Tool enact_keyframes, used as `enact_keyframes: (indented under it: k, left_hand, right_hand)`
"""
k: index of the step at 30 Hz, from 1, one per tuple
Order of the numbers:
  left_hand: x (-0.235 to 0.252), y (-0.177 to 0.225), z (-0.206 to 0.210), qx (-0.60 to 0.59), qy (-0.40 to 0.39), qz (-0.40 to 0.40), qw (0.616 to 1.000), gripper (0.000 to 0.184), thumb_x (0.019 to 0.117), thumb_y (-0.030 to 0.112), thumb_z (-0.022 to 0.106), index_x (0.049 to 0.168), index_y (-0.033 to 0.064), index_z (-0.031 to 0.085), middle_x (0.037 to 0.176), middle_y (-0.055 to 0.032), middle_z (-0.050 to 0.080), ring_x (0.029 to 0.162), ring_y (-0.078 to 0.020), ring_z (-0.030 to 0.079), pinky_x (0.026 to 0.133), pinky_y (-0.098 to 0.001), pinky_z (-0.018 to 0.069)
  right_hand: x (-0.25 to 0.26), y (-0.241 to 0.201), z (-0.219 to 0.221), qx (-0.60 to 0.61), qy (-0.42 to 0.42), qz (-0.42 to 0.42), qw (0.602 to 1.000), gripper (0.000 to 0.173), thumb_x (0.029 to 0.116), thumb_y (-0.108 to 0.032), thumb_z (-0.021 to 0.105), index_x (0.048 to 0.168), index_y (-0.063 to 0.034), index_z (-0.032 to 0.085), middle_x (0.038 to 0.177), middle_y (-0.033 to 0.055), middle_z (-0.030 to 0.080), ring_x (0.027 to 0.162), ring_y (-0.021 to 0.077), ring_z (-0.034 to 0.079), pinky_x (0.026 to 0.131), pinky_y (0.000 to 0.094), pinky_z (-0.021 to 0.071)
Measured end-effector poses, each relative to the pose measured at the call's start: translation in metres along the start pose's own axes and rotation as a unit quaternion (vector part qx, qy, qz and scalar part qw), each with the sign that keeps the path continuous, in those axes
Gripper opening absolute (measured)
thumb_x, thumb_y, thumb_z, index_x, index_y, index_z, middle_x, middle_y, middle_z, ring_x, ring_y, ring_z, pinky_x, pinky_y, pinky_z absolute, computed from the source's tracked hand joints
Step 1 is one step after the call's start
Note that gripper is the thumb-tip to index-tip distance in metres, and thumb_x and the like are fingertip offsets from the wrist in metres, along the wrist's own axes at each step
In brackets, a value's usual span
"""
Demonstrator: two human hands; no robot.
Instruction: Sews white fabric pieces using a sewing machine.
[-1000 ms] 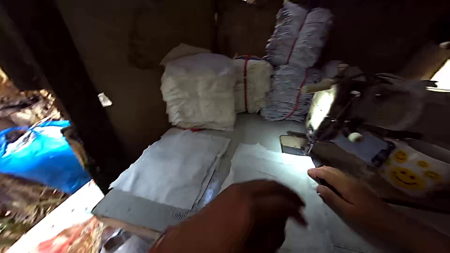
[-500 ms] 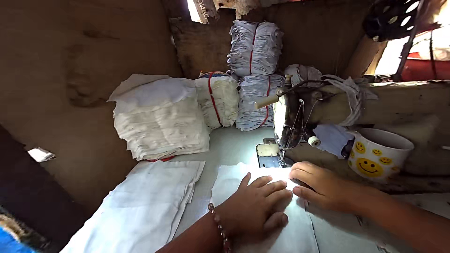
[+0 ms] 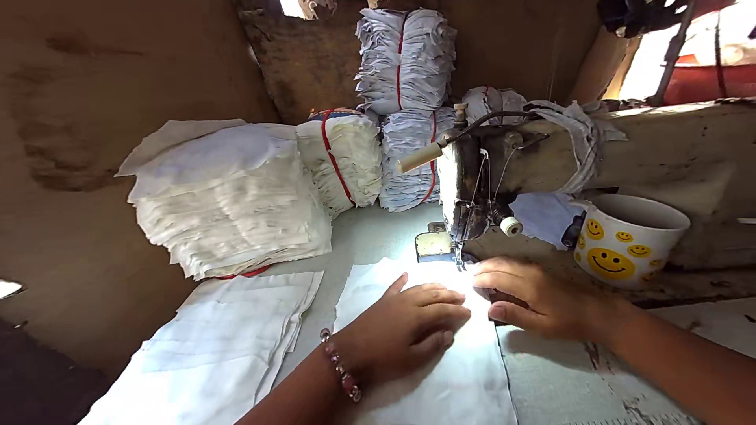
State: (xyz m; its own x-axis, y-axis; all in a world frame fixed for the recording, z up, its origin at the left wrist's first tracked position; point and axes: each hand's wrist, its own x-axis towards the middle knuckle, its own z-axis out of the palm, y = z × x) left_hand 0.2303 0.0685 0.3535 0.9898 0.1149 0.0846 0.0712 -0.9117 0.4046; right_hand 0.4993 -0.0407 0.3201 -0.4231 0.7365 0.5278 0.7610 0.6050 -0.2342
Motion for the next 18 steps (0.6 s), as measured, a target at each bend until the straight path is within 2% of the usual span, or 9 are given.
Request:
enact_keyframes:
  k: [3, 5, 8, 10, 13, 15, 18]
  left_hand:
    - [0.003, 0.0, -0.004, -0.001, -0.031, -0.024, 0.999, 0.045, 0.1082, 0.037, 0.038, 0.148, 0.0224, 0.056, 0.159, -0.0018, 0.047, 0.151, -0.0232, 0.036, 0.117, -0.0725, 0.0179]
    - [0.004, -0.002, -0.006, -0.004, -0.032, -0.026, 0.999, 0.046, 0.1079, 0.038, 0.039, 0.148, 0.0223, 0.055, 0.159, -0.0025, 0.046, 0.151, -0.0232, 0.036, 0.117, -0.0712, 0.0187]
    - [0.005, -0.004, -0.006, -0.02, -0.028, -0.029, 0.999, 0.046, 0.1063, 0.039, 0.043, 0.146, 0.0212, 0.058, 0.157, -0.0025, 0.049, 0.15, -0.0234, 0.038, 0.117, -0.0699, 0.02]
    - [0.007, -0.003, -0.007, -0.031, -0.031, -0.033, 0.998, 0.045, 0.1053, 0.038, 0.045, 0.144, 0.0204, 0.059, 0.156, -0.0028, 0.05, 0.15, -0.024, 0.038, 0.117, -0.071, 0.0197]
    - [0.009, -0.001, -0.006, -0.033, -0.03, -0.03, 0.999, 0.044, 0.1044, 0.036, 0.046, 0.143, 0.0198, 0.06, 0.155, -0.0026, 0.05, 0.149, -0.0254, 0.039, 0.115, -0.0726, 0.0206]
    - [0.009, -0.001, -0.005, -0.034, -0.019, -0.025, 0.999, 0.043, 0.1036, 0.034, 0.048, 0.141, 0.0187, 0.062, 0.154, -0.003, 0.052, 0.148, -0.0269, 0.041, 0.114, -0.0733, 0.0218]
    - [0.007, -0.001, -0.003, -0.028, -0.016, -0.023, 0.999, 0.043, 0.1038, 0.034, 0.047, 0.141, 0.0192, 0.062, 0.153, -0.0025, 0.053, 0.148, -0.0267, 0.041, 0.113, -0.0739, 0.0223]
  right_hand:
    - [0.004, -0.003, 0.0, 0.021, -0.034, 0.022, 0.999, 0.053, 0.1079, -0.043, 0.04, 0.119, -0.0004, 0.07, 0.121, 0.0185, 0.07, 0.12, 0.0282, 0.066, 0.104, 0.0384, 0.0505]
    - [0.005, -0.003, -0.001, 0.033, -0.038, 0.035, 0.998, 0.053, 0.108, -0.042, 0.04, 0.119, -0.0005, 0.07, 0.122, 0.0188, 0.07, 0.12, 0.0287, 0.066, 0.104, 0.0389, 0.0509]
    - [0.006, 0.0, 0.001, 0.064, -0.02, 0.058, 0.996, 0.046, 0.1074, -0.037, 0.044, 0.114, -0.0019, 0.072, 0.116, 0.0156, 0.072, 0.114, 0.0226, 0.068, 0.1, 0.0345, 0.0527]
    - [0.011, -0.001, 0.001, 0.111, 0.018, 0.153, 0.982, 0.033, 0.1039, -0.025, 0.052, 0.109, -0.0018, 0.074, 0.106, 0.0113, 0.074, 0.101, 0.0139, 0.069, 0.092, 0.0287, 0.0546]
    - [0.031, -0.002, -0.002, 0.181, 0.053, 0.347, 0.919, 0.021, 0.0978, -0.016, 0.065, 0.11, -0.0016, 0.073, 0.099, 0.0083, 0.072, 0.086, 0.0065, 0.067, 0.082, 0.0228, 0.0554]
    - [0.042, 0.0, -0.003, 0.207, 0.029, 0.411, 0.887, 0.02, 0.095, -0.017, 0.071, 0.109, -0.0033, 0.073, 0.098, 0.0064, 0.069, 0.084, 0.0076, 0.063, 0.079, 0.0243, 0.0531]
    - [0.051, -0.002, -0.003, 0.245, 0.011, 0.469, 0.849, 0.015, 0.0932, -0.011, 0.073, 0.106, -0.0025, 0.073, 0.094, 0.006, 0.067, 0.082, 0.0092, 0.062, 0.078, 0.026, 0.0525]
